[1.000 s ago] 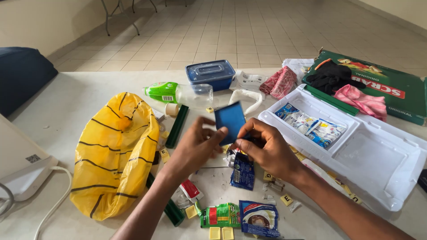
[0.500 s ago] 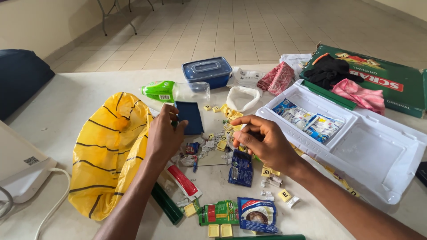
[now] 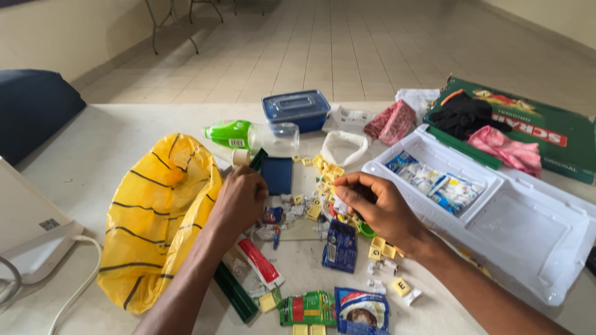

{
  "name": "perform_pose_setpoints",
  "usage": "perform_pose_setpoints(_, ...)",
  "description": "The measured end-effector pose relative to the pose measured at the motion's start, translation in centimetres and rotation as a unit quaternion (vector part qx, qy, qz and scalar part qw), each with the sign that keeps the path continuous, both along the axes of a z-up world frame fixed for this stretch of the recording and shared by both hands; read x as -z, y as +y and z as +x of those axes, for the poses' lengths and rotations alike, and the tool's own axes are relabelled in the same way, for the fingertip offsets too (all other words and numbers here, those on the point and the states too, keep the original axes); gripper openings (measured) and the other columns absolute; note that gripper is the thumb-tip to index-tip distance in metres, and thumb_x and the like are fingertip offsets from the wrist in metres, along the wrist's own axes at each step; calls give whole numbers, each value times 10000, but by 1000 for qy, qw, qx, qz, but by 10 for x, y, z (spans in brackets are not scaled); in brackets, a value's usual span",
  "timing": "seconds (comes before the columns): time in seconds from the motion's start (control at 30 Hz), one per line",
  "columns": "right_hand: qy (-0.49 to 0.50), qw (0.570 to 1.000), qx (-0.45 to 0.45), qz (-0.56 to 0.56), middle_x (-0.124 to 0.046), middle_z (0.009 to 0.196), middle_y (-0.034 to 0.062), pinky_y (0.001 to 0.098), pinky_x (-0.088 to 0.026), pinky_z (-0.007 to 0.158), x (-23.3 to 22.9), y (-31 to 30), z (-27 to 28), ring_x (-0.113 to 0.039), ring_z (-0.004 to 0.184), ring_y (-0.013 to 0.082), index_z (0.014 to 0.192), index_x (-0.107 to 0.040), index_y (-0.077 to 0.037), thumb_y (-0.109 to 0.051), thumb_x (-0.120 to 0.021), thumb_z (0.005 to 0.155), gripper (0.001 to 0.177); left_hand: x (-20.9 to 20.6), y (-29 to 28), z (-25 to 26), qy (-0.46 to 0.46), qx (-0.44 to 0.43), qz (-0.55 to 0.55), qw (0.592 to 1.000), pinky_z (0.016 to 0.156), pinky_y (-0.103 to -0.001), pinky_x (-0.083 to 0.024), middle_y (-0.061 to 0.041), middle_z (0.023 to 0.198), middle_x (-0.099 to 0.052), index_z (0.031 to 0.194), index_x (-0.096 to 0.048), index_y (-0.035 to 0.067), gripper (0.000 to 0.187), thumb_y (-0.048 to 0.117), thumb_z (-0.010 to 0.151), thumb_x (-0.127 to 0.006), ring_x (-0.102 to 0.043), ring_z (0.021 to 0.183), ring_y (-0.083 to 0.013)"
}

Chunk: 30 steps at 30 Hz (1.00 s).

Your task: Sort and organize various small household items and game pieces on a table.

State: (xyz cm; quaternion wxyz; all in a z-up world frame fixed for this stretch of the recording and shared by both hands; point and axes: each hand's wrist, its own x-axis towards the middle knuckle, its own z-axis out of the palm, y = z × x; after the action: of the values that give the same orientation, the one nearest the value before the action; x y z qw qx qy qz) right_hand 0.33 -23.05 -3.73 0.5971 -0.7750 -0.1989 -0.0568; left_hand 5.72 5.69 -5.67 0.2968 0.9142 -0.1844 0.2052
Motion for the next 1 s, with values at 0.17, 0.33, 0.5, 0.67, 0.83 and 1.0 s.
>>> perform_pose_setpoints(0.17,41,999,24,16,-678,891,-24,208,-475,669,-7,-1,-1,-561,758,39,1132,-735,-10,-181,-681,958,250,-15,2,-9,63,24,-2,998,944,-445,-516,-146,1097,-702,882,-726,-1,79,29,824,-682,-652,1069,-352)
perform_pose_setpoints(0.33,84,995,34,34,-612,875,-24,222,-424,642,-3,-3,1,-502,746,51,1176,-735,-16,-201,-666,988,273,-33,3,-23,123,20,34,992,943,-425,-540,-145,1115,-726,964,-725,2,127,84,877,-681,-682,1059,-348)
perform_pose_setpoints(0.5,-17,999,17,-41,-594,1073,-1,248,-517,870,-16,1,-10,-592,966,85,1307,-610,-55,-95,-700,861,457,-35,-13,-22,-143,40,104,983,1063,-511,-412,-175,1505,-514,1348,-578,4,492,219,917,-673,-533,1299,-348)
perform_pose_setpoints(0.67,-165,979,11,-115,-567,1218,61,295,-497,981,-19,6,-16,-575,1136,135,1400,-518,-56,-86,-752,883,568,-41,-42,-36,-196,126,156,960,1172,-524,-295,-139,1643,-334,1509,-464,62,618,289,961,-637,-365,1469,-311)
perform_pose_setpoints(0.83,-136,990,19,-9,-546,1321,118,296,-529,1029,-9,4,-14,-598,1173,150,1492,-407,-52,-144,-727,961,628,-46,-42,-47,-239,72,152,956,1212,-531,-222,-111,1668,-255,1540,-420,130,657,283,936,-630,-240,1534,-318)
perform_pose_setpoints(1.0,-216,972,77,-52,-628,1285,122,296,-563,867,-15,2,-14,-647,992,144,1455,-378,-25,-236,-723,972,630,-40,-39,-37,-273,7,77,959,1225,-594,-191,-172,1669,-223,1542,-399,58,688,329,963,-655,-198,1541,-364)
